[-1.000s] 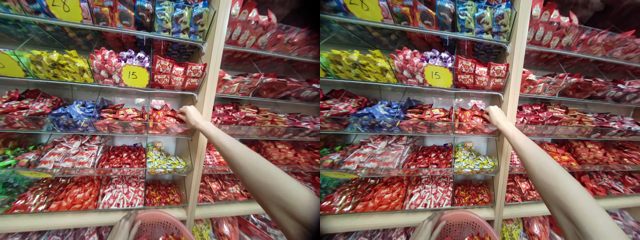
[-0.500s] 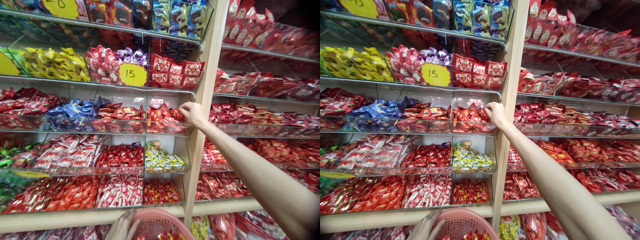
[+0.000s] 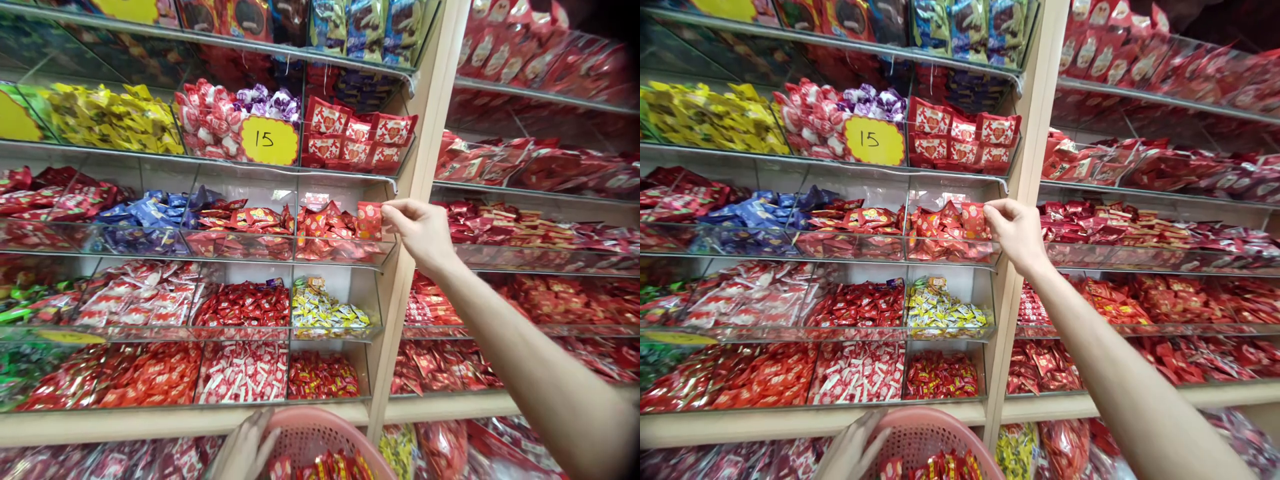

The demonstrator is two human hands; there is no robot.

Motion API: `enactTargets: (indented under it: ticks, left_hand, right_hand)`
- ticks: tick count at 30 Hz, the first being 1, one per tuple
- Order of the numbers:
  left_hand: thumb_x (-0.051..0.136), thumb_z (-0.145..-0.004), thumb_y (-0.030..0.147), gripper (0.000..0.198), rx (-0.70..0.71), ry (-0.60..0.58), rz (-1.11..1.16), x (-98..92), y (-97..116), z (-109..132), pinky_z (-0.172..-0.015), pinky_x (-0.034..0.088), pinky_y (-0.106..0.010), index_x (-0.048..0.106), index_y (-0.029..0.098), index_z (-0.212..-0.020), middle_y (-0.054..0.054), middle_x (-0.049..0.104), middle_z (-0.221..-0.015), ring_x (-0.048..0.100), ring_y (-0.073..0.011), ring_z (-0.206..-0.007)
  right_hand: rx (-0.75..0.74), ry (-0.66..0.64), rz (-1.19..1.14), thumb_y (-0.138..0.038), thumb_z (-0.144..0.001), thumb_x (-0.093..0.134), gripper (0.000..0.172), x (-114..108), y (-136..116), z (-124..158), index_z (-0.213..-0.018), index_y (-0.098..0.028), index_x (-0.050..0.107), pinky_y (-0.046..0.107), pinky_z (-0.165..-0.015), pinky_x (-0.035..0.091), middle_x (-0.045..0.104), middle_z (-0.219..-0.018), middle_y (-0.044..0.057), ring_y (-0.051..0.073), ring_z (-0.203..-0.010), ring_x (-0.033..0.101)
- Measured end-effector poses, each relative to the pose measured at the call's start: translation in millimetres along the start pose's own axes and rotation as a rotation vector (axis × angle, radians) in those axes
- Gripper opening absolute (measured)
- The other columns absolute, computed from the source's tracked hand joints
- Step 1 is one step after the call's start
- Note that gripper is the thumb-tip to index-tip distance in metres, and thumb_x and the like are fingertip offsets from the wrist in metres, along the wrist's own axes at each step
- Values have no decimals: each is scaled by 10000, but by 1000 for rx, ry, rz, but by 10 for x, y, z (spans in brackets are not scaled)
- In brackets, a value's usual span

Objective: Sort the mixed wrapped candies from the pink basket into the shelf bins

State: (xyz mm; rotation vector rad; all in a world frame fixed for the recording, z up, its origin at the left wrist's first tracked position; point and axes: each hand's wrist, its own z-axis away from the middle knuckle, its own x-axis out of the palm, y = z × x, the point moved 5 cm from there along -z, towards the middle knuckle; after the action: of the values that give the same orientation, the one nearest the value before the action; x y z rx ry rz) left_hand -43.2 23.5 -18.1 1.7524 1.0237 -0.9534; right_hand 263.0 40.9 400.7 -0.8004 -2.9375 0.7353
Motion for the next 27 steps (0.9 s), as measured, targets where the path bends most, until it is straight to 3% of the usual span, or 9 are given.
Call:
enactTargets:
  ticks: [4,7,11,14,19,23,27]
  left_hand:
    - [361,-897,430,435,5,-14,-8,-29,31,-10,-964,446,-340,532,239,-1249,-62,586,-1239,550,-206,-1136]
    - [347,-908,389,415,29,13,-9,-24,24,-2,-967,444,-335,537,235,-1244,-65,600,-1218,561,-195,-1119]
    - [350,-910,368,404,50,33,-20,-25,34,16,-965,443,-326,537,234,-1241,-68,611,-1197,571,-190,-1103]
    - [353,-910,382,402,47,39,-21,-40,51,23,-953,453,-322,541,244,-1238,-61,614,-1194,573,-188,-1101]
    - [360,-901,412,414,19,48,-44,-18,21,29,-936,476,-339,553,252,-1230,-47,617,-1196,584,-199,-1091]
    - [390,-887,422,412,38,94,-58,47,-58,33,-912,497,-322,558,260,-1226,-34,625,-1186,591,-197,-1082]
    - [426,-875,390,391,100,146,-35,115,-137,45,-913,490,-267,546,282,-1231,-9,625,-1188,589,-173,-1085]
  right_hand:
    - [71,-117,-38,-361,-798,554,171,108,16,895,-812,-234,667,347,-722,493,680,-806,16,197,-745,613]
    - [280,-404,-128,-373,-832,496,202,466,269,1866,-771,-247,641,334,-735,478,670,-800,15,206,-785,599]
    - [600,-639,-192,-329,-803,475,221,972,644,3082,-690,-191,607,255,-558,416,604,-627,6,158,-602,551]
    - [759,-709,-214,-232,-718,491,120,1276,859,3671,-634,-182,561,229,-493,358,526,-518,-27,128,-497,492]
    - [832,-770,-137,-121,-609,481,81,1663,1177,4134,-589,-189,521,214,-479,360,498,-450,-52,123,-447,509]
    - [883,-852,-2,-93,-591,476,115,1814,1376,4325,-564,-197,516,227,-473,384,500,-434,-46,150,-449,545]
    - [656,-821,216,-97,-592,498,169,1678,1369,4137,-650,-210,610,275,-609,443,651,-649,20,204,-662,624]
